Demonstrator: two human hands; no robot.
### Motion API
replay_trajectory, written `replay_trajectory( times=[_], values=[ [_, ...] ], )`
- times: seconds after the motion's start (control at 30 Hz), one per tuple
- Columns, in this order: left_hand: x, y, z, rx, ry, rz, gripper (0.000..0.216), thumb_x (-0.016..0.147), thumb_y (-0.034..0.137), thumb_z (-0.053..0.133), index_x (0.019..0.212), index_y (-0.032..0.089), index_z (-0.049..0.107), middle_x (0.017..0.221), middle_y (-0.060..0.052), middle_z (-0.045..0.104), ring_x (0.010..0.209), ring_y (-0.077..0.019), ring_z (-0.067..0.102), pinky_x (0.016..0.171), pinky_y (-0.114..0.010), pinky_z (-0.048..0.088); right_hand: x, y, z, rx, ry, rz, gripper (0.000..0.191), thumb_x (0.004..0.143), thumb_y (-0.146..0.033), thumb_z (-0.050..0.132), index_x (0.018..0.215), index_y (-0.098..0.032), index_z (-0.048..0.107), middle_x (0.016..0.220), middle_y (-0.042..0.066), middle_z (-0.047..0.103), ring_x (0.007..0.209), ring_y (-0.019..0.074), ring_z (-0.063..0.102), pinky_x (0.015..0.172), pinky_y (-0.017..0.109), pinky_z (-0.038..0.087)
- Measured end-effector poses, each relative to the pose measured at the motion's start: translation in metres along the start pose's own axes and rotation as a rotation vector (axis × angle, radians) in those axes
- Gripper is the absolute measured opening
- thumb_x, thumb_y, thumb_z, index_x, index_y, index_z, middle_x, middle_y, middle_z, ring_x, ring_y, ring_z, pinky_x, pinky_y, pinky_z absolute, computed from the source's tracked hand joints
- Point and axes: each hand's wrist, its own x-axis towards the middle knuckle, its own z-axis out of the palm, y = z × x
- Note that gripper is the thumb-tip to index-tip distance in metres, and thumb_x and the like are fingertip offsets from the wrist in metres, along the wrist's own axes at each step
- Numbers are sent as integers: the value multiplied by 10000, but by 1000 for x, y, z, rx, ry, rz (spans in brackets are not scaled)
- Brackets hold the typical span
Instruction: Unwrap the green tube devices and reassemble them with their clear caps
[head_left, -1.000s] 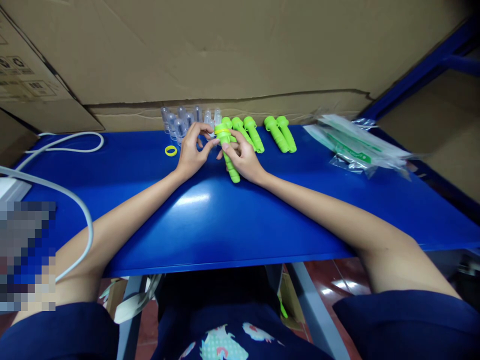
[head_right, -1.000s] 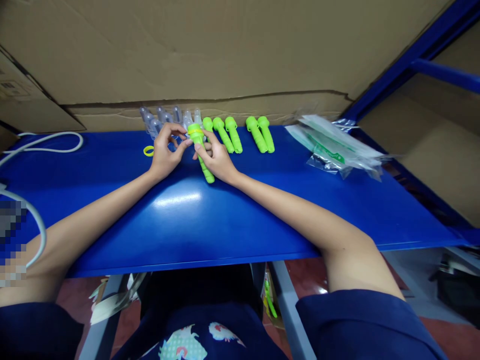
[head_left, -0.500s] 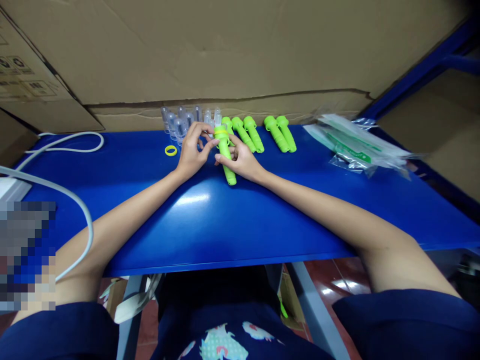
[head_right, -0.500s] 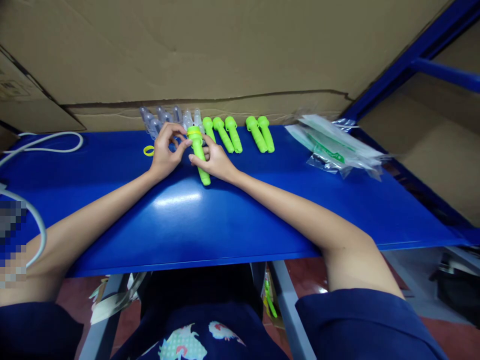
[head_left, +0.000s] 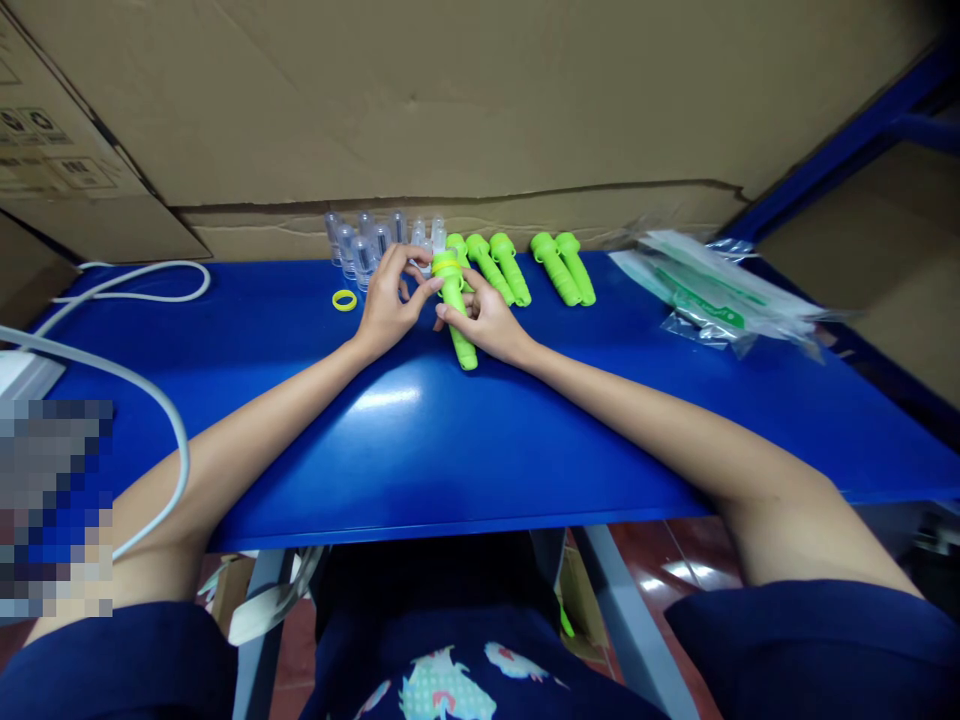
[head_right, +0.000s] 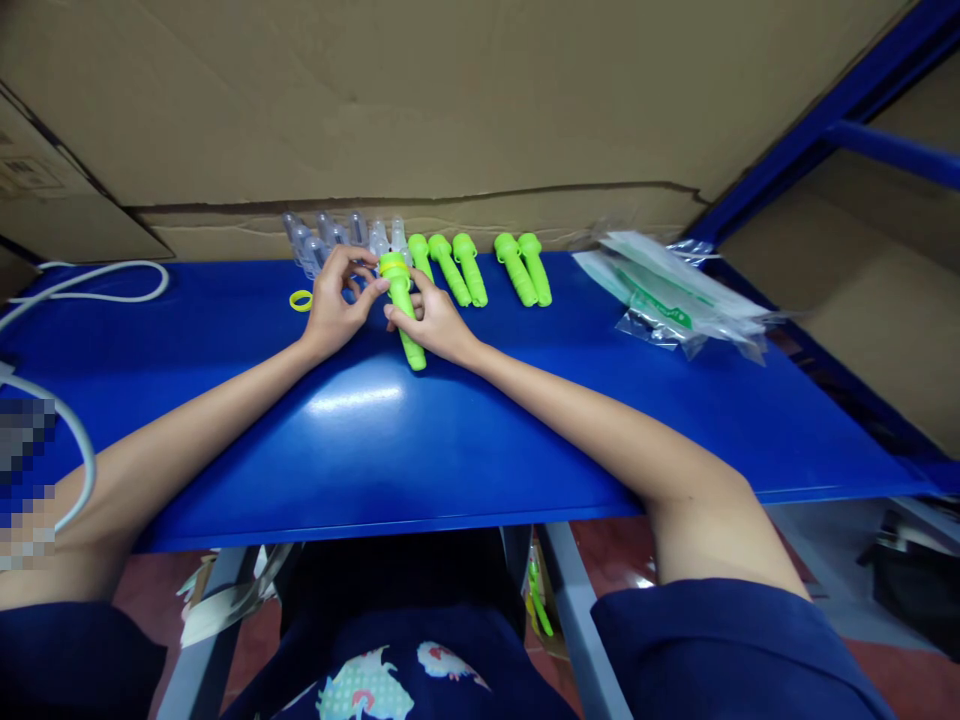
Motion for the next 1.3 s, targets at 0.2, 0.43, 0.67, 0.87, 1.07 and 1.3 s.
replay_trajectory(
  times=[0.2, 0.43, 0.67, 0.87, 1.07, 1.3],
  values=[
    [-1, -3, 1, -26, -24, -35, 510, 920, 668, 654, 1151, 220, 581, 1093, -69, 680, 838, -144, 716, 733, -273, 567, -1, 0, 0, -2, 7, -7, 729, 901, -617, 654, 1413, -167, 398, 875, 56, 758, 793, 218, 761, 748, 380, 649],
    [-1, -3, 1, -48, -25, -44, 501, 922, 663, 656, 1121, 210, 574, 1055, -57, 701, 794, -130, 715, 704, -256, 546, -1, 2, 1, 1, 22, -18, 751, 901, -621, 669, 1440, -185, 381, 888, 52, 756, 797, 225, 760, 764, 397, 652],
    [-2, -1, -2, 21, -13, 43, 419, 986, 596, 597, 1162, 216, 591, 1126, -69, 658, 855, -139, 699, 789, -290, 568, -1, 1, 2, -24, 10, -32, 776, 933, -635, 621, 1478, -162, 336, 845, 40, 740, 771, 225, 754, 736, 391, 643],
    [-1, 3, -3, 40, -24, 51, 401, 999, 585, 573, 1141, 215, 631, 1146, -86, 653, 879, -156, 703, 814, -319, 586, 0, -2, 2, 22, 34, 10, 798, 876, -621, 683, 1444, -156, 370, 800, 21, 733, 736, 226, 745, 729, 393, 635],
    [0, 7, -5, 45, -27, -7, 417, 977, 609, 602, 1058, 201, 644, 1063, -67, 689, 803, -134, 679, 738, -280, 575, -2, -4, 1, 1, 37, 28, 750, 875, -616, 675, 1435, -205, 393, 808, 13, 731, 745, 221, 745, 742, 396, 636],
    [1, 11, -4, 5, -29, -62, 344, 948, 517, 683, 999, 179, 638, 1022, -63, 715, 725, -115, 679, 595, -225, 496, -1, -3, 1, -16, 45, 28, 764, 869, -622, 671, 1439, -197, 391, 800, 17, 730, 747, 236, 751, 730, 407, 633]
  ],
)
